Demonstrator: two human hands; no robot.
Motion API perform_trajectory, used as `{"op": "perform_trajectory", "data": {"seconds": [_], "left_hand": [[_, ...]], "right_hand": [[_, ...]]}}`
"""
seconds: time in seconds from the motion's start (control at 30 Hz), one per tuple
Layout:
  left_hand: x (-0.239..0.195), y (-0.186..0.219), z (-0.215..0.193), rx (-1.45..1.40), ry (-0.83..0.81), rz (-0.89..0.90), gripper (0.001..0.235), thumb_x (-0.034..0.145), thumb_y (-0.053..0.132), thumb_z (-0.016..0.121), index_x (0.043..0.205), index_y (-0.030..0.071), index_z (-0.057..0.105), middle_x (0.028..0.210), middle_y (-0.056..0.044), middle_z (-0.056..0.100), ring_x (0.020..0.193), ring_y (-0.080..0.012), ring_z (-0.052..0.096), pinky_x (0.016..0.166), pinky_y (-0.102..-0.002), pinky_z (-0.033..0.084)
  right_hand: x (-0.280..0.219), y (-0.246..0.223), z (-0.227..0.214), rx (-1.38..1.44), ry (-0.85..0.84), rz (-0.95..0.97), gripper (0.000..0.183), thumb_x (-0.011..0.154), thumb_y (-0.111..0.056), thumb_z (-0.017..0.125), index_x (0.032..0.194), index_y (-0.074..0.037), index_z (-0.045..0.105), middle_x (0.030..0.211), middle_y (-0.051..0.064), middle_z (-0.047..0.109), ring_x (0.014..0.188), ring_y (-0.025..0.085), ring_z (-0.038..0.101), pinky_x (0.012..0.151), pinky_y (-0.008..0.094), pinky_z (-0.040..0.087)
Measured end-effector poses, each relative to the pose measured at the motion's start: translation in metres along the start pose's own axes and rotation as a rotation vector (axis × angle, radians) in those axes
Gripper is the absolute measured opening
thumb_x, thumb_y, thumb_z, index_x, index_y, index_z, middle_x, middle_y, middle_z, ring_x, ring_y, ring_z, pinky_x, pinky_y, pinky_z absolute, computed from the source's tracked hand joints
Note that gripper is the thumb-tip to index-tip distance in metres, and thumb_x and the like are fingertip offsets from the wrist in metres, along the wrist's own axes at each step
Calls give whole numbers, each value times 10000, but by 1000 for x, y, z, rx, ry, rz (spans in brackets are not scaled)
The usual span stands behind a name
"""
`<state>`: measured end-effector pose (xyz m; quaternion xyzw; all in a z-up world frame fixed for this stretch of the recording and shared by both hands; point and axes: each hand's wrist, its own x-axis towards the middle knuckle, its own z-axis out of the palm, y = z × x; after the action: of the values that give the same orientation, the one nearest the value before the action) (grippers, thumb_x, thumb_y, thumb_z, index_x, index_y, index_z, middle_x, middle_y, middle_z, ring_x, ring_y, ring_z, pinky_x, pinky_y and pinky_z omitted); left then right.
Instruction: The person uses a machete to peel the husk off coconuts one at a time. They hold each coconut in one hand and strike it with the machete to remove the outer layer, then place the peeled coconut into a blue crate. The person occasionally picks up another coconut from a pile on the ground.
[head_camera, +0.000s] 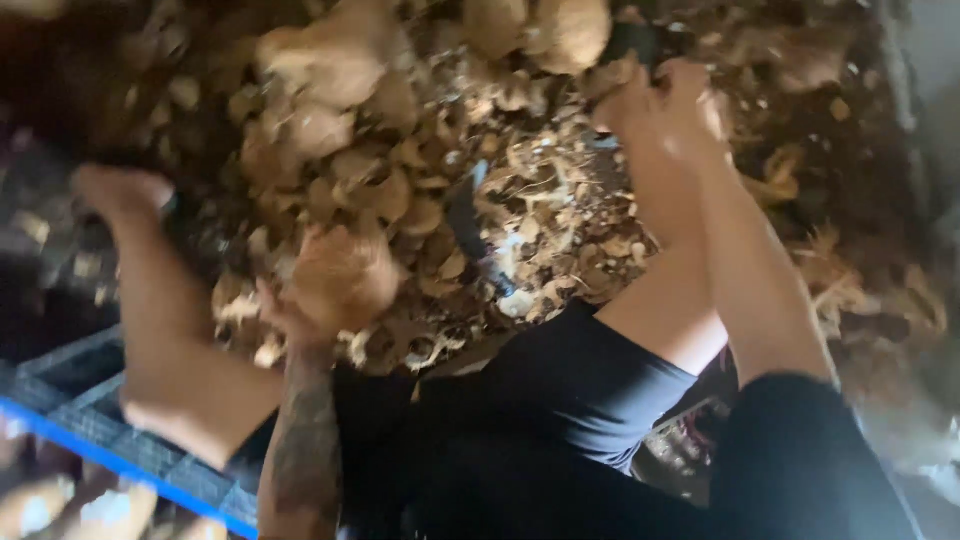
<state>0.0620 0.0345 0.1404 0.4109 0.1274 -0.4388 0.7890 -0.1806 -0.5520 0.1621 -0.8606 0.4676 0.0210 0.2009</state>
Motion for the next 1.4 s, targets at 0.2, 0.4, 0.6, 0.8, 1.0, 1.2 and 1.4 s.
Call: {"op": "perform_trajectory", "data": {"seconds": [0.2, 0.4, 0.6, 0.8, 1.0, 1.2, 1.4], "left_hand": [[22, -53, -69, -150, 326, 91, 203, 973, 338, 669, 863, 168, 662, 781, -11, 589, 667, -183, 552, 612, -325, 429], [-16, -14, 34, -294, 215, -343, 653, 771, 531, 842, 1214, 57, 771, 1211, -236, 764, 1109, -452, 736, 1027, -614, 533], [-30, -6, 40, -408, 133, -206, 761, 820, 651, 781, 1339, 96, 727, 1349, -248, 696, 1262, -468, 652, 1161, -655, 431], [-45, 6, 40, -426, 235, -165, 727, 816, 569, 810, 1351, 88, 706, 1340, -252, 700, 1220, -448, 690, 1087, -631, 512], [-18, -6, 7, -289, 207, -112, 861, 795, 665, 808, 1424, 95, 658, 1412, -243, 663, 1248, -463, 670, 1094, -632, 513], [-17, -17, 7, -326, 330, -142, 952, 761, 583, 868, 1554, 167, 545, 1546, -216, 561, 1395, -489, 553, 1133, -739, 377], [-3, -21, -14, -364, 283, -57, 931, 729, 517, 923, 1514, 149, 582, 1562, -224, 543, 1415, -494, 534, 1168, -709, 394]], "right_hand": [[-149, -145, 97, 348, -682, -171, 364, 1015, -318, 565, 1147, -39, 758, 1177, 269, 743, 1149, 477, 683, 1032, 549, 481], [-233, -166, 176, -100, -902, -126, 767, 809, -434, 820, 1321, 31, 491, 1174, 342, 738, 1142, 476, 730, 917, 621, 567], [-208, -141, 241, 1, -707, 49, 568, 775, -240, 733, 1305, -55, 644, 1185, 237, 740, 1155, 464, 714, 940, 618, 536], [-228, -218, 160, 318, -556, 284, 635, 824, -307, 616, 1314, 93, 672, 1223, 337, 683, 1176, 511, 673, 988, 641, 501], [-292, -301, 7, 1254, -452, 66, 235, 1024, -59, 578, 806, 27, 553, 510, 188, 500, 350, 340, 597, 330, 417, 506], [-346, -272, 40, 1708, -315, -745, 292, 1012, -135, 607, 760, -23, 510, 634, 259, 628, 564, 397, 680, 613, 454, 606], [-357, -260, 115, 709, -799, -224, 125, 841, -83, 561, 768, 2, 615, 483, 194, 574, 399, 282, 621, 398, 356, 470]]}}
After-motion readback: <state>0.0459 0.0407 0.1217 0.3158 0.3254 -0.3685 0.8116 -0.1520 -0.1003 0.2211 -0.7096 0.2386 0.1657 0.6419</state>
